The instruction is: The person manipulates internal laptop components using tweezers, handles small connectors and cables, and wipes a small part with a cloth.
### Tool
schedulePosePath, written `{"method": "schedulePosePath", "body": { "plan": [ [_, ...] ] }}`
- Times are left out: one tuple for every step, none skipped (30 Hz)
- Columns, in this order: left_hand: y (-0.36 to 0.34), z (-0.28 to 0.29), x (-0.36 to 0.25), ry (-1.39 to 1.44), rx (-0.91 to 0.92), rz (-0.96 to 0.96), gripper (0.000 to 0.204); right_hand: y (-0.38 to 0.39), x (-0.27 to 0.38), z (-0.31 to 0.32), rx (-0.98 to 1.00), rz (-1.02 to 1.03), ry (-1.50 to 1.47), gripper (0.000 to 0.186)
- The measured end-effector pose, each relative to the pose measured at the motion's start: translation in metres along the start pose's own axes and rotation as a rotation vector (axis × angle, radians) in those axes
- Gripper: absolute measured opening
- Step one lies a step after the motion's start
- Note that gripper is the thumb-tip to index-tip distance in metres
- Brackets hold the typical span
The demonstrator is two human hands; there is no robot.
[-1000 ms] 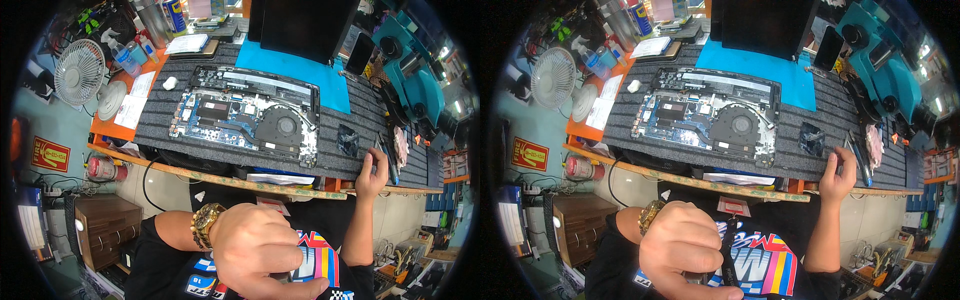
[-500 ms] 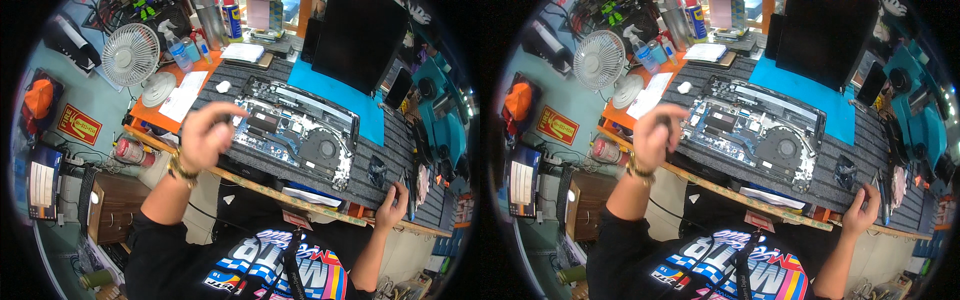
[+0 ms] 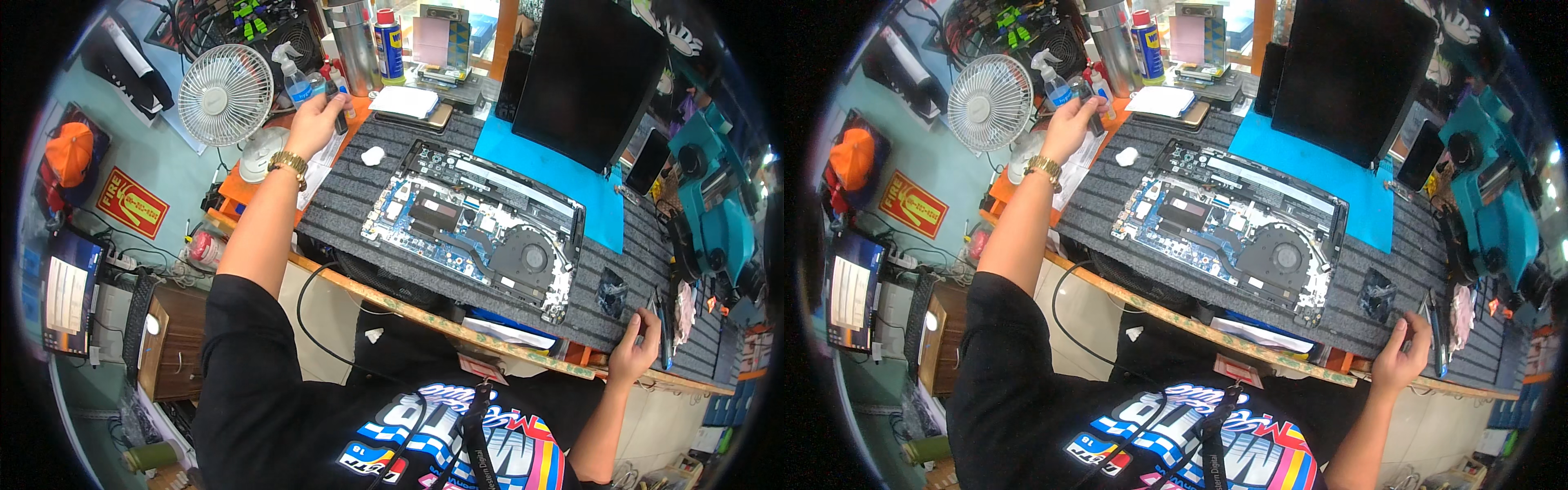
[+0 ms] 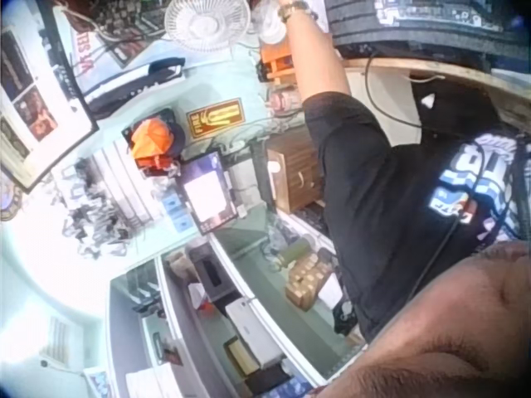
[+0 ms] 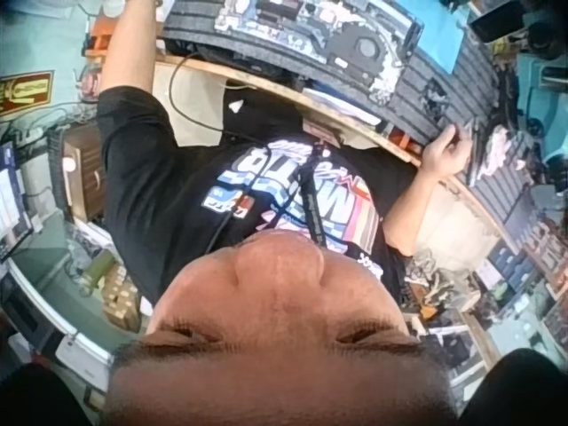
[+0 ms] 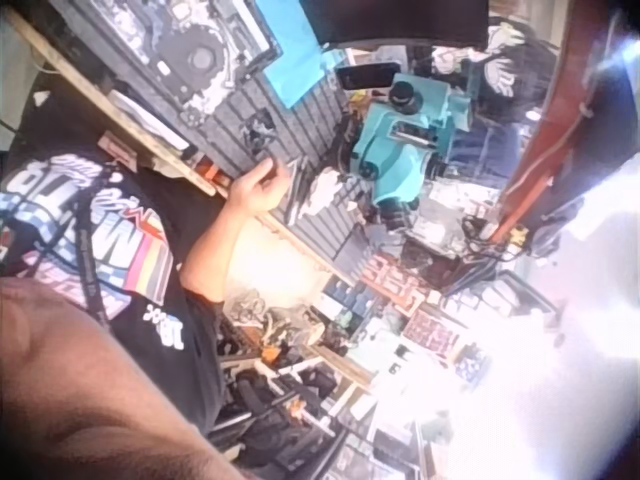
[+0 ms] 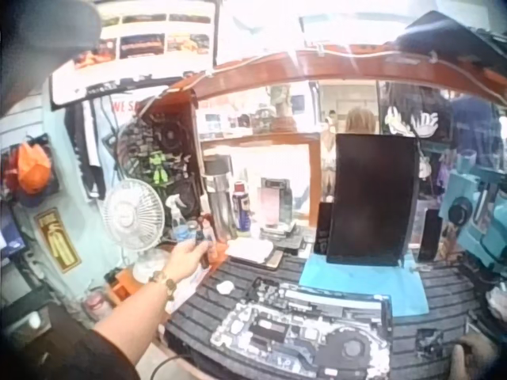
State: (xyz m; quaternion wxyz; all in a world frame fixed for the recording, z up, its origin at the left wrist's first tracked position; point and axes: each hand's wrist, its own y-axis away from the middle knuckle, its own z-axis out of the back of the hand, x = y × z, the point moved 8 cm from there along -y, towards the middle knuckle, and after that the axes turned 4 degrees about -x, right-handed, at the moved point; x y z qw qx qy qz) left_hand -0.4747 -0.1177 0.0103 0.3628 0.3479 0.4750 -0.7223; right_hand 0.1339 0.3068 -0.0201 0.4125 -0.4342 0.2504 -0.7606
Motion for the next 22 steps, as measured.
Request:
{"method": "schedulePosePath", "body": {
  "plan": [
    [-0.003,-0.002,0.001,0.004,-0.001,-0.001,0.038,0.0,0.001,0.001,-0.001,0.003,0.002,0.015],
    [-0.004,-0.005,0.002,-0.162,0.01,0.022,0.038,0.0,0.0,0.001,0.009,-0.008,0.008,0.015],
    [-0.005,-0.006,0.003,-0.328,0.02,0.046,0.039,0.0,0.0,0.0,0.019,-0.018,0.014,0.015],
    [-0.012,-0.007,0.02,-0.298,0.026,0.087,0.04,0.0,0.001,0.0,0.019,-0.015,0.011,0.015],
    [-0.012,-0.01,0.022,-0.298,0.025,0.087,0.04,0.0,0.001,0.001,0.021,-0.021,0.013,0.015],
    [-0.012,-0.013,0.025,-0.301,-0.001,0.119,0.04,0.0,0.001,0.001,0.024,-0.026,0.015,0.015],
    [-0.012,-0.014,0.029,-0.304,-0.027,0.152,0.04,0.0,0.001,0.0,0.024,-0.025,0.015,0.015],
    [-0.012,-0.015,0.031,-0.304,-0.027,0.153,0.04,0.0,0.002,0.0,0.022,-0.024,0.013,0.015],
    [-0.011,-0.016,0.033,-0.306,-0.038,0.141,0.041,0.0,0.002,0.0,0.019,-0.024,0.011,0.015],
    [-0.012,-0.016,0.034,-0.309,-0.049,0.128,0.041,0.0,0.001,0.0,0.021,-0.023,0.01,0.015],
    [-0.013,-0.017,0.034,-0.308,-0.048,0.128,0.041,0.0,0.002,0.0,0.018,-0.013,0.01,0.015],
    [-0.014,-0.017,0.035,-0.327,-0.046,0.138,0.041,0.0,0.002,0.0,0.016,-0.002,0.009,0.015],
    [-0.014,-0.016,0.036,-0.345,-0.044,0.147,0.041,-0.001,0.002,0.0,0.016,-0.002,0.009,0.015],
    [-0.015,-0.013,0.039,-0.349,-0.045,0.148,0.041,0.0,0.004,0.0,0.021,-0.009,-0.004,0.015],
    [-0.016,-0.01,0.039,-0.394,-0.051,0.115,0.041,0.0,0.004,-0.001,0.026,-0.016,-0.018,0.015],
    [-0.016,-0.007,0.039,-0.438,-0.057,0.082,0.041,0.0,0.004,-0.002,0.029,-0.017,-0.022,0.015],
    [-0.016,-0.009,0.035,-0.438,-0.055,0.081,0.041,0.0,0.002,-0.001,0.025,-0.024,-0.021,0.015],
    [-0.015,-0.01,0.032,-0.46,-0.034,0.108,0.041,0.0,0.001,0.0,0.02,-0.031,-0.019,0.015],
    [-0.014,-0.012,0.03,-0.481,-0.012,0.135,0.042,0.001,0.001,0.001,0.02,-0.033,-0.018,0.015],
    [-0.014,-0.01,0.028,-0.485,-0.013,0.136,0.042,0.001,0.001,0.001,0.016,-0.034,-0.019,0.015],
    [-0.013,-0.009,0.026,-0.517,-0.007,0.136,0.043,0.001,0.002,0.0,0.012,-0.036,-0.02,0.016],
    [-0.012,-0.007,0.024,-0.549,0.0,0.136,0.045,0.001,0.002,-0.001,0.013,-0.037,-0.022,0.016]
  ]
}}
